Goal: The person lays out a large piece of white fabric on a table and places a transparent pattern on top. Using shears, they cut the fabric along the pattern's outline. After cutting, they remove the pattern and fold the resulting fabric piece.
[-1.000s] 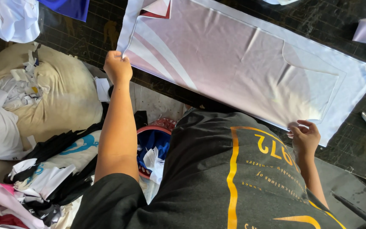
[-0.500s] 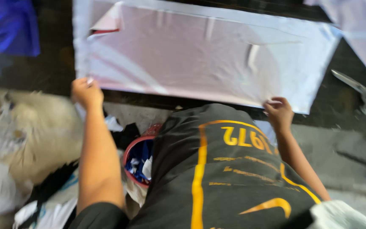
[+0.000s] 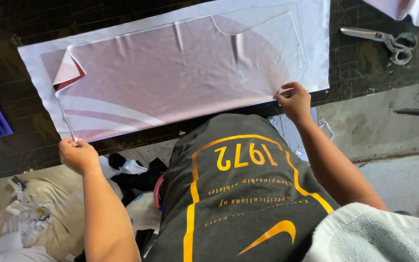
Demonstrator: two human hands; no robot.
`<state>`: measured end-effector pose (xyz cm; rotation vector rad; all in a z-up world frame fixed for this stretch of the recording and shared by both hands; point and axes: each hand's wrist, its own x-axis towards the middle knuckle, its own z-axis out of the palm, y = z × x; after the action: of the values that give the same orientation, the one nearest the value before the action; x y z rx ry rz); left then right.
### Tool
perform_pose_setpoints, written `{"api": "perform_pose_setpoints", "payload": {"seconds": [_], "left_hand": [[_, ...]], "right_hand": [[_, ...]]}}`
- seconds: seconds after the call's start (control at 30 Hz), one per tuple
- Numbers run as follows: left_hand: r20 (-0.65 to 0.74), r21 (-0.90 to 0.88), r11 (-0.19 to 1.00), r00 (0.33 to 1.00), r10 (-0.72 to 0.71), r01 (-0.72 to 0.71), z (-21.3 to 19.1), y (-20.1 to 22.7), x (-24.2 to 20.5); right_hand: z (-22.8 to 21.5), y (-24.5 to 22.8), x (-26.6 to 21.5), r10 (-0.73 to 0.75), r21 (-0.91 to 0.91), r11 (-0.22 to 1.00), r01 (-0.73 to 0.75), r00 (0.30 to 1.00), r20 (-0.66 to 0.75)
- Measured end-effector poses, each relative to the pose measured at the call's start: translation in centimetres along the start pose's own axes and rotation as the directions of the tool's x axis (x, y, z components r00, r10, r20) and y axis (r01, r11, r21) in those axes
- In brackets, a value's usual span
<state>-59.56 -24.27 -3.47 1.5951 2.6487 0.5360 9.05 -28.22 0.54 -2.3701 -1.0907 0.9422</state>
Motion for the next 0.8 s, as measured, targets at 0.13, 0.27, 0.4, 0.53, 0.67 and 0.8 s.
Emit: {"api": "perform_pose_setpoints", "payload": {"seconds": [0.13, 0.27, 0.4, 0.53, 0.67, 0.8], "left_hand": [[0.009, 0.018, 1.000, 1.000, 0.004, -0.005, -0.2, -0.1, 0.2], [0.067, 0.041, 0.995, 0.993, -0.097, 0.094, -0.5, 0.2, 0.6], [0.075, 0.011, 0.991, 0.988, -0.133, 0.133, -0.9, 0.6, 0.6], [0.093, 0.012, 0.988, 0.984, -0.155, 0.155, -0.9, 0.6, 0.7], [0.049, 0.020, 0.994, 0.993, -0.112, 0.111, 0.2, -1.0, 0.7], [-0.044, 0.026, 1.000, 0.999, 0.001, 0.000, 3.1, -3.7, 0.7]], "right_hand": [[-0.5, -0.8, -0.5, 0.020, 0.011, 1.000, -0.021, 1.000, 0.022], [-0.2, 0.1, -0.1, 0.013, -0.003, 1.000, -0.012, 1.000, 0.029], [-0.2, 0.0, -0.4, 0.004, 0.014, 1.000, -0.004, 1.000, 0.004], [-0.4, -0.2, -1.0, 0.000, 0.047, 0.999, 0.001, 1.000, -0.020], [-0.1, 0.6, -0.5, 0.018, 0.043, 0.999, -0.018, 1.000, 0.002], [0.1, 3.4, 0.5, -0.024, 0.093, 0.995, 0.023, 1.000, 0.014]]}}
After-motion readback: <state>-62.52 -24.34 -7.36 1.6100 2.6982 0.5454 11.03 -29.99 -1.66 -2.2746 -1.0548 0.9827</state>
